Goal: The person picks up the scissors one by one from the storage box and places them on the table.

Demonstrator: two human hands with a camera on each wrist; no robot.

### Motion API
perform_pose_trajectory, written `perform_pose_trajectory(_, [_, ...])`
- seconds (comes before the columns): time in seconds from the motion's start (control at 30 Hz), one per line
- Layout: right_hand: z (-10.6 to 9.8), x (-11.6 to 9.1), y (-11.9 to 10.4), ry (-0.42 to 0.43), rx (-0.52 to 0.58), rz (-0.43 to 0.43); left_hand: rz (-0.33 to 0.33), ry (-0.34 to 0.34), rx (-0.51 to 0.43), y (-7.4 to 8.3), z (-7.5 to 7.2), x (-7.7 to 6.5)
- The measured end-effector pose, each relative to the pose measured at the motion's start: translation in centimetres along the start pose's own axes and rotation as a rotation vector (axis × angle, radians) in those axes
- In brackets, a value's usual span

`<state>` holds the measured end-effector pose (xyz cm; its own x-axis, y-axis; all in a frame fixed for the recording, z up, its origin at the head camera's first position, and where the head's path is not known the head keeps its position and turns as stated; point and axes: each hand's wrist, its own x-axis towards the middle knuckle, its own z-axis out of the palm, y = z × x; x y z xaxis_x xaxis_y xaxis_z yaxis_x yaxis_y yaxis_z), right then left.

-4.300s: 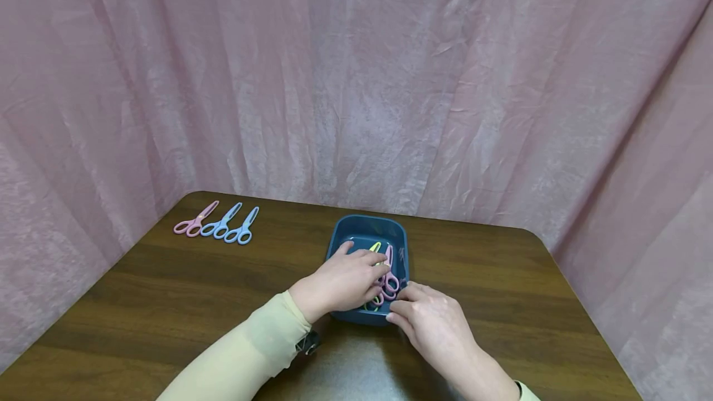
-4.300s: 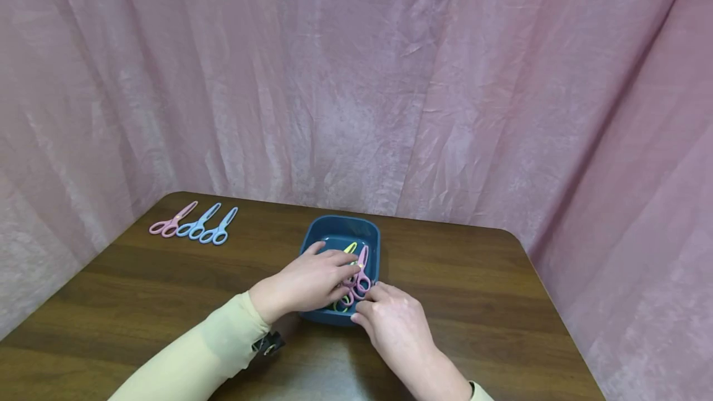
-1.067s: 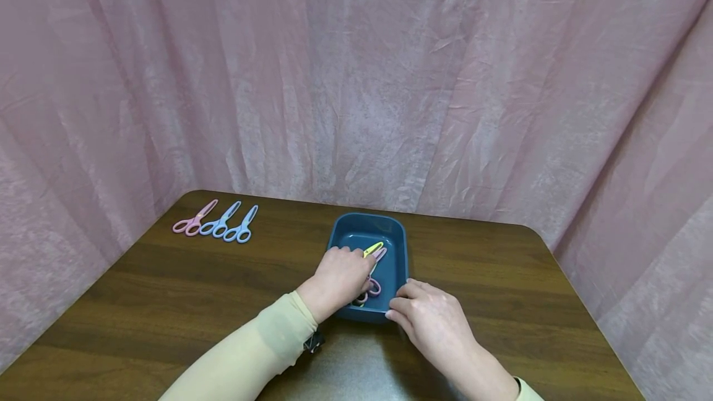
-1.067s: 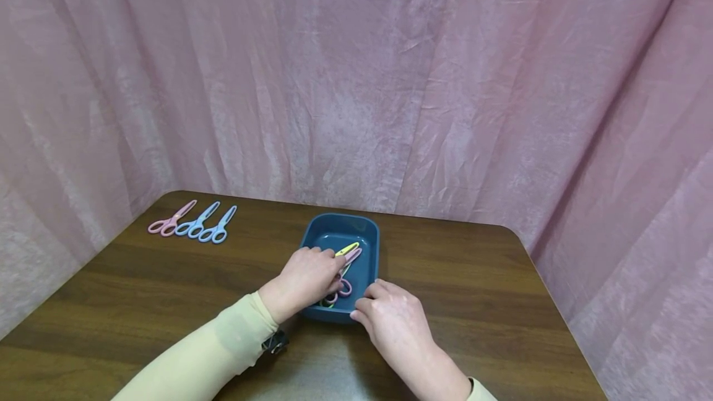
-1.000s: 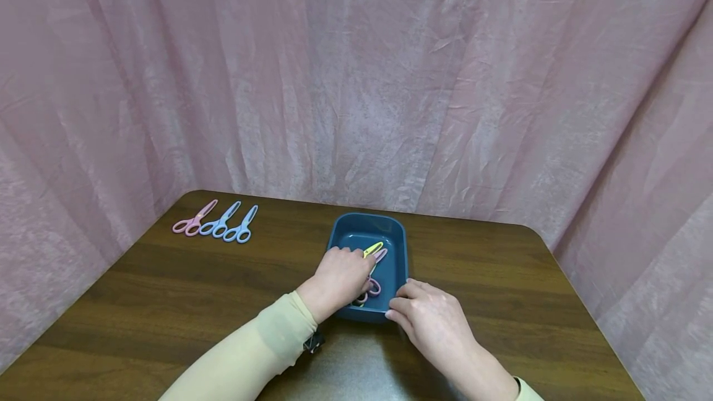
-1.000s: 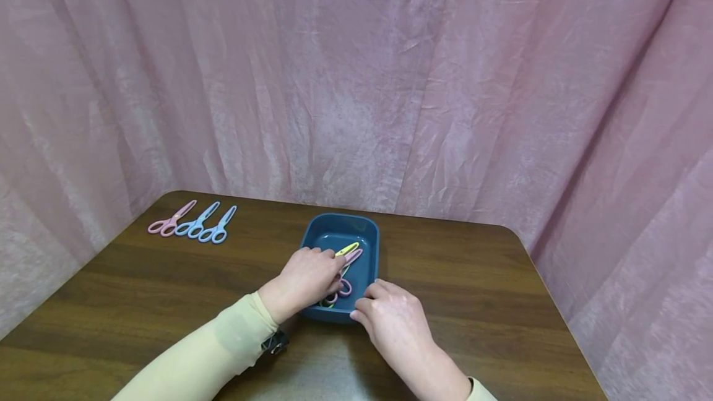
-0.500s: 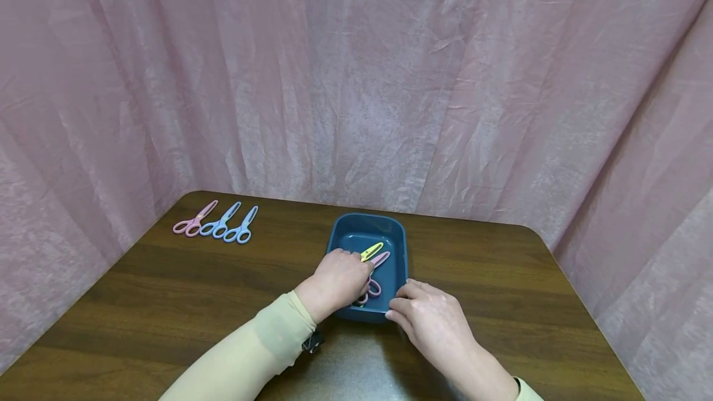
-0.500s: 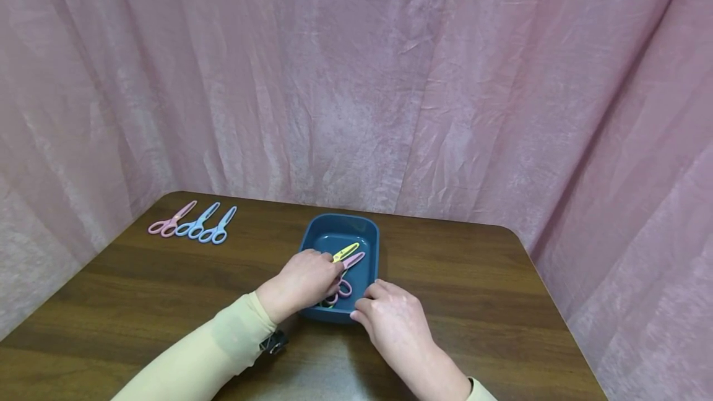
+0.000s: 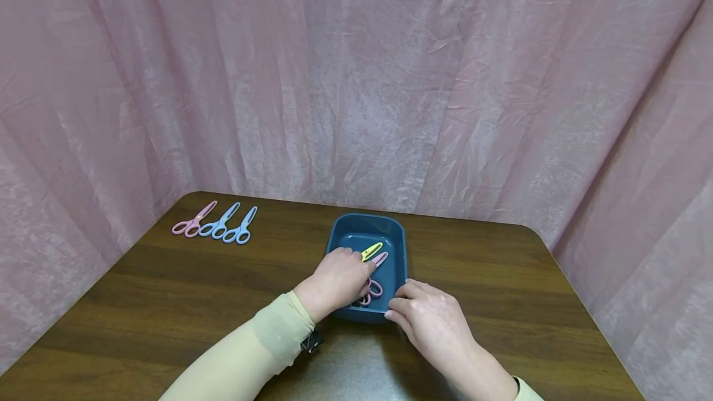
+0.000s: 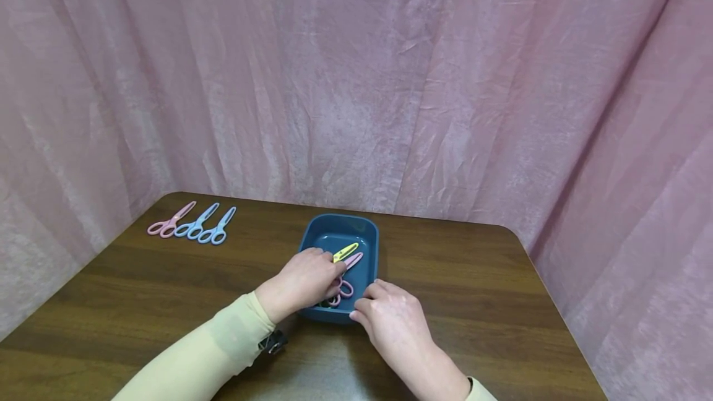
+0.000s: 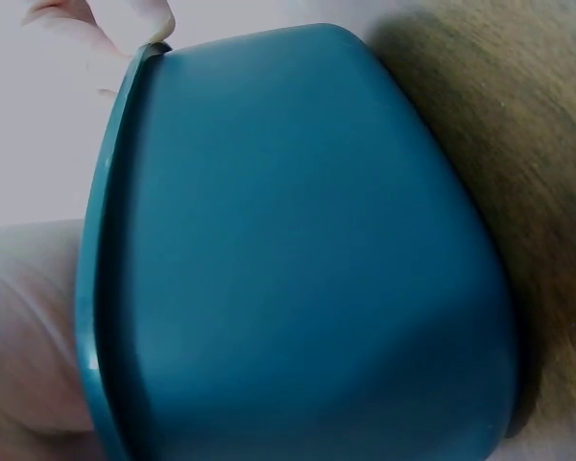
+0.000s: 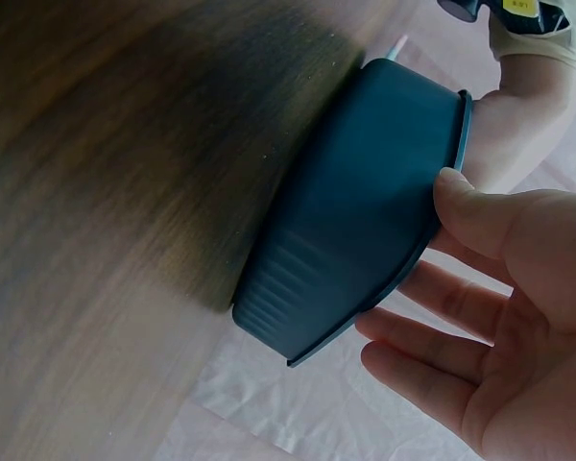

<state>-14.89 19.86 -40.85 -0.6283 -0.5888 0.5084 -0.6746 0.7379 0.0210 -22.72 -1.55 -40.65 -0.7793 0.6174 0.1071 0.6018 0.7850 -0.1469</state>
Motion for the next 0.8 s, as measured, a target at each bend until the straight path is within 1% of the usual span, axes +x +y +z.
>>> perform_pose_trajectory(0.27, [-0.1,0.1,-0.1,-0.011,0.005,0.006,0.007,0.018,-0.022,-0.1,-0.2,0.0])
perform_pose_trajectory(0.37, [-0.1,0.0,-0.1,-0.016,0.008,0.011,0.012,0.045,-0.028,-0.1,-0.3,0.0])
perform_pose_trajectory(0.47, [-0.1,0.0,-0.2,-0.008,0.008,0.012,0.022,0.088,-0.023,-0.3,-0.7,-0.2])
perform_pose_trajectory(0.6, [-0.1,0.0,-0.2,0.001,0.009,0.011,0.036,0.143,0.006,-0.5,-1.3,-0.7])
perform_pose_trajectory(0.8, [-0.2,0.0,0.0,0.011,0.004,-0.006,0.041,0.184,0.01,-0.7,-2.3,-1.6])
